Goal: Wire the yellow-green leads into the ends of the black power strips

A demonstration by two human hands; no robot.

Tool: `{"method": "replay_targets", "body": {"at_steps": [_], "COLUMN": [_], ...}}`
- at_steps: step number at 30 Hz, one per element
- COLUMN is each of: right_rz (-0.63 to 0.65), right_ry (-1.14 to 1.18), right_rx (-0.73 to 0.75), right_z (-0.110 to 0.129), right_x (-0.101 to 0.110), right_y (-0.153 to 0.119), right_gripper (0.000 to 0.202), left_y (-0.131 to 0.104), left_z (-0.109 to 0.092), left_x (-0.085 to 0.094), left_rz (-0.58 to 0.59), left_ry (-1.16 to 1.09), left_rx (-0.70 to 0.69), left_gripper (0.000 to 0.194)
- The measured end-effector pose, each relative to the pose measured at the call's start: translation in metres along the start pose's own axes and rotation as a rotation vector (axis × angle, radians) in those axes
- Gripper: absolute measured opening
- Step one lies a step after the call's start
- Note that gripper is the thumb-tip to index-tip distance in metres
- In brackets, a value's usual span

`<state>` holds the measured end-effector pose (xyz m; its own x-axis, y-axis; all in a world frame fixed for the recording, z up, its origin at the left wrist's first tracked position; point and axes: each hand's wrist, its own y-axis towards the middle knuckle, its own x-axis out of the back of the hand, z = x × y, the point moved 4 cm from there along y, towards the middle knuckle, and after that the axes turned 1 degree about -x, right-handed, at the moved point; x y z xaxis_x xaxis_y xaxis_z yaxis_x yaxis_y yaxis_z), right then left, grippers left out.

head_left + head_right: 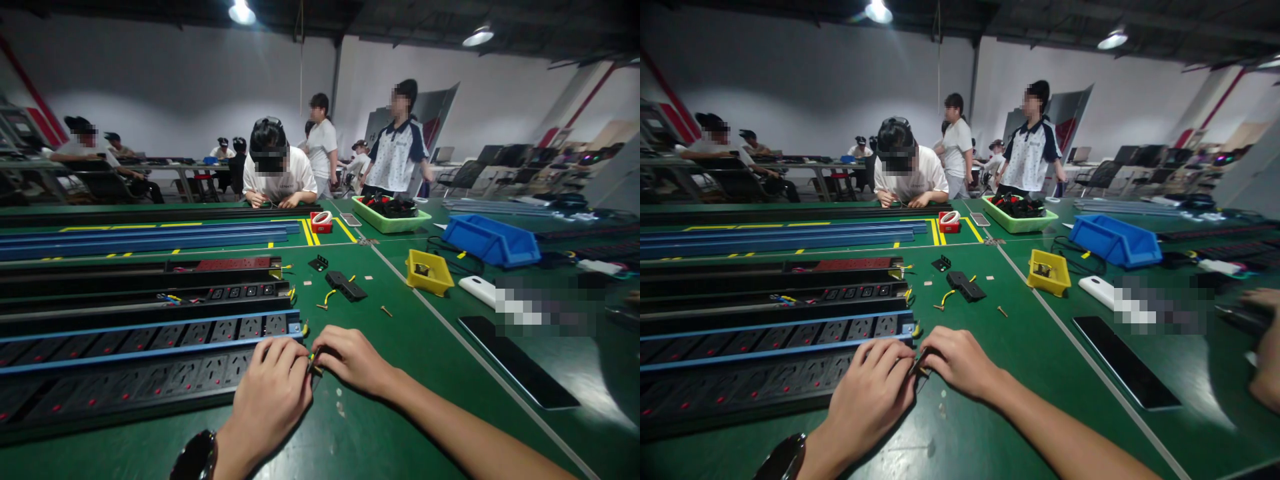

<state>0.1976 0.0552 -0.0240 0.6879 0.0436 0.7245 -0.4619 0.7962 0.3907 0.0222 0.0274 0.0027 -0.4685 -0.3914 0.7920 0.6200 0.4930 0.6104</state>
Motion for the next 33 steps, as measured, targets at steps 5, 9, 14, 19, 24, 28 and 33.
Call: {"method": "replay_targets", "body": {"at_steps": [5,9,14,19,24,28,33], "right_rz": [0.02,0.039,0.048,0.054,0.06,0.063,0.063], "right_ry": [-0.008,0.002,-0.002,0.003,0.006,0.001,-0.003], "right_rx": [-0.052,-0.086,-0.087,-0.089,-0.096,-0.099,-0.1], "right_z": [-0.0009,-0.0009,0.0,0.0006,0.0009,0.0011,0.0008], "right_x": [-0.0003,-0.0001,0.0001,0.0006,0.0013,0.0009,0.0011], "right_y": [0.0008,0.003,0.004,0.0036,0.0036,0.0031,0.0043], "right_gripper": [0.004,0.006,0.007,0.008,0.009,0.009,0.009], "left_y": [-0.0002,0.0007,0.0009,0.0008,0.0007,0.0015,0.002], "left_z": [0.0,0.0001,0.0008,0.0008,0.0001,0.0007,0.0002], "left_x": [-0.0014,-0.0004,0.0008,0.0008,0.0014,0.002,0.0028], "left_rz": [0.016,0.022,0.016,0.01,0.013,0.016,0.019], "left_ry": [0.02,0.023,-0.011,-0.029,-0.032,-0.035,-0.031], "left_rx": [-0.012,-0.003,0.004,0.013,0.015,0.016,0.017], "left_gripper": [0.01,0.011,0.011,0.012,0.013,0.012,0.012]}}
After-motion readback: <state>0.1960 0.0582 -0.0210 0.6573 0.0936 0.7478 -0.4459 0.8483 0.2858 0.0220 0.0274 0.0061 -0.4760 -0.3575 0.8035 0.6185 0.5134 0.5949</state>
